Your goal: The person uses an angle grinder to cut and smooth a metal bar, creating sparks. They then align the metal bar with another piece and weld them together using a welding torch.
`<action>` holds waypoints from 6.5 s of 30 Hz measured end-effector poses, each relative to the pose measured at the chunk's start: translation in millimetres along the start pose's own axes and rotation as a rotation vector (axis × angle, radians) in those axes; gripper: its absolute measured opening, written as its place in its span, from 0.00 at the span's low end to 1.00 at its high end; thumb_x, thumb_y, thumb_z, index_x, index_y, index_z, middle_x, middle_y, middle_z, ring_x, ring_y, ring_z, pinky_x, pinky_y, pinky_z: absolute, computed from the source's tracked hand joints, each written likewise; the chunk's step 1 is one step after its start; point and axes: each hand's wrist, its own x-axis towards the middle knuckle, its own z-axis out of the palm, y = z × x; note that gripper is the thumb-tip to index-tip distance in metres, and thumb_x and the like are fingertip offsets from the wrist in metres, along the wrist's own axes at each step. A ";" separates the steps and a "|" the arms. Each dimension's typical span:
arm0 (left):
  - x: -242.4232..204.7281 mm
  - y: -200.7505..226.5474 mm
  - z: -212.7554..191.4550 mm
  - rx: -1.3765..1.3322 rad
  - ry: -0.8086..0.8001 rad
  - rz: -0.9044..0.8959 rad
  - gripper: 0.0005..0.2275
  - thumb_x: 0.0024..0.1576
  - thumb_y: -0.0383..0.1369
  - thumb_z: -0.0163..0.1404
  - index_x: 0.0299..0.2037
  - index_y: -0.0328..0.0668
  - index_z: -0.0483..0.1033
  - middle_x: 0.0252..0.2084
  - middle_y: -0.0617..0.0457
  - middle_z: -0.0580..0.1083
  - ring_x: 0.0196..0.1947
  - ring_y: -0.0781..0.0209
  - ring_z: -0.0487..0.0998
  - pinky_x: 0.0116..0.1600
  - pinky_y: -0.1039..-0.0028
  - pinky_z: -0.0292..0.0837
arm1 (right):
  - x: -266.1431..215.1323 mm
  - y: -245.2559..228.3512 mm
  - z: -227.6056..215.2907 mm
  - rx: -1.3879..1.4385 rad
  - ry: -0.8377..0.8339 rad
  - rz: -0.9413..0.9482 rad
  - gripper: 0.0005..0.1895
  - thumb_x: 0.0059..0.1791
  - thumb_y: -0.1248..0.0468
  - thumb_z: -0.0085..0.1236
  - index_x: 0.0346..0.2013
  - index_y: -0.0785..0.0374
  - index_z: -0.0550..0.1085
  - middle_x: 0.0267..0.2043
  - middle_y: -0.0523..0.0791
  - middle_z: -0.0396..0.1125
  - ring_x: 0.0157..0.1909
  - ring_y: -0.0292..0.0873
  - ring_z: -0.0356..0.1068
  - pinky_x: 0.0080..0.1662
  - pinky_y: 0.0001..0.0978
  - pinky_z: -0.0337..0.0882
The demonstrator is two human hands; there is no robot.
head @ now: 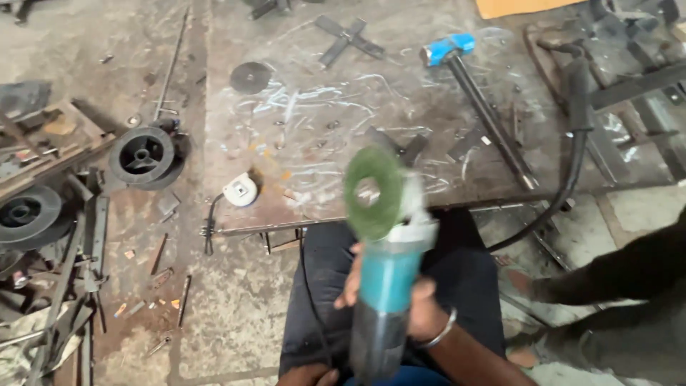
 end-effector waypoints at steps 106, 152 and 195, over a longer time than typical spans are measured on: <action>189.2 323.8 -158.0 0.389 0.930 0.534 0.12 0.56 0.38 0.58 0.41 0.38 0.75 0.44 0.44 0.71 0.48 0.42 0.70 0.53 0.52 0.62 | 67.8 -213.2 -94.3 -1.953 0.558 0.385 0.34 0.36 0.50 0.74 0.49 0.68 0.76 0.42 0.54 0.74 0.45 0.52 0.75 0.49 0.43 0.71; 190.9 322.4 -159.3 0.380 0.923 0.562 0.11 0.57 0.37 0.58 0.43 0.40 0.74 0.44 0.48 0.71 0.48 0.45 0.70 0.55 0.54 0.62 | 60.7 -209.6 -111.3 -2.127 0.574 0.612 0.50 0.34 0.42 0.75 0.58 0.73 0.68 0.48 0.64 0.72 0.51 0.64 0.74 0.54 0.48 0.72; 189.9 325.5 -162.4 0.414 0.920 0.566 0.12 0.58 0.38 0.57 0.40 0.37 0.73 0.42 0.44 0.70 0.47 0.42 0.69 0.53 0.52 0.62 | 58.3 -235.9 -134.9 -2.216 0.683 0.561 0.53 0.34 0.37 0.73 0.53 0.80 0.68 0.48 0.65 0.71 0.51 0.65 0.73 0.52 0.49 0.71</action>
